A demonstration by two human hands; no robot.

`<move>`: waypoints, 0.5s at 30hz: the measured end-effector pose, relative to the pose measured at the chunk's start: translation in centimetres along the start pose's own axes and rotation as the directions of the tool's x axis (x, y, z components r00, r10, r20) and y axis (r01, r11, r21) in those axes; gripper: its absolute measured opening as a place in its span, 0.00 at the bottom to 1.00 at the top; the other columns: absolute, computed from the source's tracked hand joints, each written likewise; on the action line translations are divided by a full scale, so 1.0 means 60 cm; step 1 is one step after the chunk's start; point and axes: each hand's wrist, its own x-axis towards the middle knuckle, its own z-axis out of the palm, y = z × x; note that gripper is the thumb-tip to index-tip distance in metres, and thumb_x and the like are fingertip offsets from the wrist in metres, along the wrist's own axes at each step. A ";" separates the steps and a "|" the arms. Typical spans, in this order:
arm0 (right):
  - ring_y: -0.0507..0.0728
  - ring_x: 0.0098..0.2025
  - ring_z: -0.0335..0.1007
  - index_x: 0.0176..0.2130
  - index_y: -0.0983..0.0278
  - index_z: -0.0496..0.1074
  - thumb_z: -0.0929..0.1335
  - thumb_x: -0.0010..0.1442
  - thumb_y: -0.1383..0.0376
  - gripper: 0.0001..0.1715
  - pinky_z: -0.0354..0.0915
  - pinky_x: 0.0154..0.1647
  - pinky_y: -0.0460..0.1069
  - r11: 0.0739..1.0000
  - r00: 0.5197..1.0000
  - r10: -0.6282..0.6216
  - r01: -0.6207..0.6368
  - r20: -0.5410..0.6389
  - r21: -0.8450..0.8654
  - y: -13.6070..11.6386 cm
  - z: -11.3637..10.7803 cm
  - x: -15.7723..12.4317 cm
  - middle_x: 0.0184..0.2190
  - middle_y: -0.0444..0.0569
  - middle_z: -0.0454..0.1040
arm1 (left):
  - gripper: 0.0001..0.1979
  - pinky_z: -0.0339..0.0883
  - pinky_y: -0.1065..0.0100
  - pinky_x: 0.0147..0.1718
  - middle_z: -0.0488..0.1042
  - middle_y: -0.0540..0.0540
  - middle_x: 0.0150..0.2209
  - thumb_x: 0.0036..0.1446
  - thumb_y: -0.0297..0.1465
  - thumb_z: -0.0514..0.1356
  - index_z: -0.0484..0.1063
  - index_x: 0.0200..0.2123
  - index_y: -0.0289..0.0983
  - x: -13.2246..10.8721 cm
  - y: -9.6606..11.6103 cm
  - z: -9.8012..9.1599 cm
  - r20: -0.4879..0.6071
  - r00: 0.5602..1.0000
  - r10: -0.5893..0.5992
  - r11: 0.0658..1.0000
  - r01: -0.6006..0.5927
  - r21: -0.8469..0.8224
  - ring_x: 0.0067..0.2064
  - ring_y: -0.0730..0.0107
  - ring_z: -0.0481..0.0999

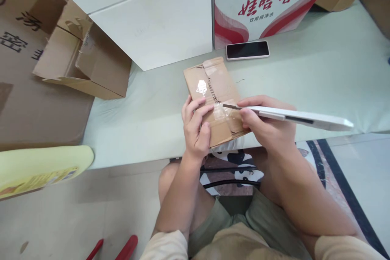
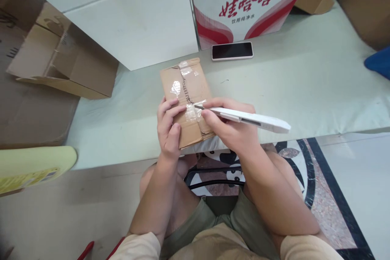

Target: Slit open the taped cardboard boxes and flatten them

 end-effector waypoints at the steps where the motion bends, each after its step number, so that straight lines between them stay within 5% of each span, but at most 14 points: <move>1: 0.52 0.21 0.71 0.35 0.60 0.80 0.72 0.61 0.54 0.13 0.68 0.23 0.47 0.999 1.000 0.005 -0.005 -0.004 -0.033 -0.002 0.001 0.000 0.22 0.43 0.76 | 0.19 0.49 0.46 0.71 0.72 0.41 0.55 0.69 0.42 0.47 0.73 0.50 0.42 0.000 0.000 0.000 -0.003 1.000 0.004 1.000 -0.004 -0.007 0.61 0.57 0.70; 4: 0.53 0.24 0.74 0.36 0.60 0.79 0.69 0.62 0.61 0.08 0.68 0.23 0.47 0.996 1.000 0.009 -0.010 -0.011 -0.090 -0.006 0.004 0.002 0.23 0.44 0.77 | 0.19 0.49 0.46 0.71 0.72 0.41 0.55 0.70 0.41 0.47 0.73 0.50 0.41 0.001 0.001 0.000 -0.001 1.000 0.009 1.000 -0.009 -0.009 0.61 0.57 0.70; 15: 0.55 0.27 0.75 0.33 0.59 0.78 0.69 0.61 0.63 0.07 0.69 0.30 0.49 0.971 0.996 -0.066 0.079 0.063 -0.227 -0.015 0.007 0.012 0.21 0.44 0.76 | 0.19 0.50 0.46 0.71 0.73 0.41 0.54 0.69 0.42 0.47 0.74 0.49 0.41 -0.001 0.004 0.002 -0.002 1.000 -0.001 1.000 0.001 -0.009 0.60 0.56 0.71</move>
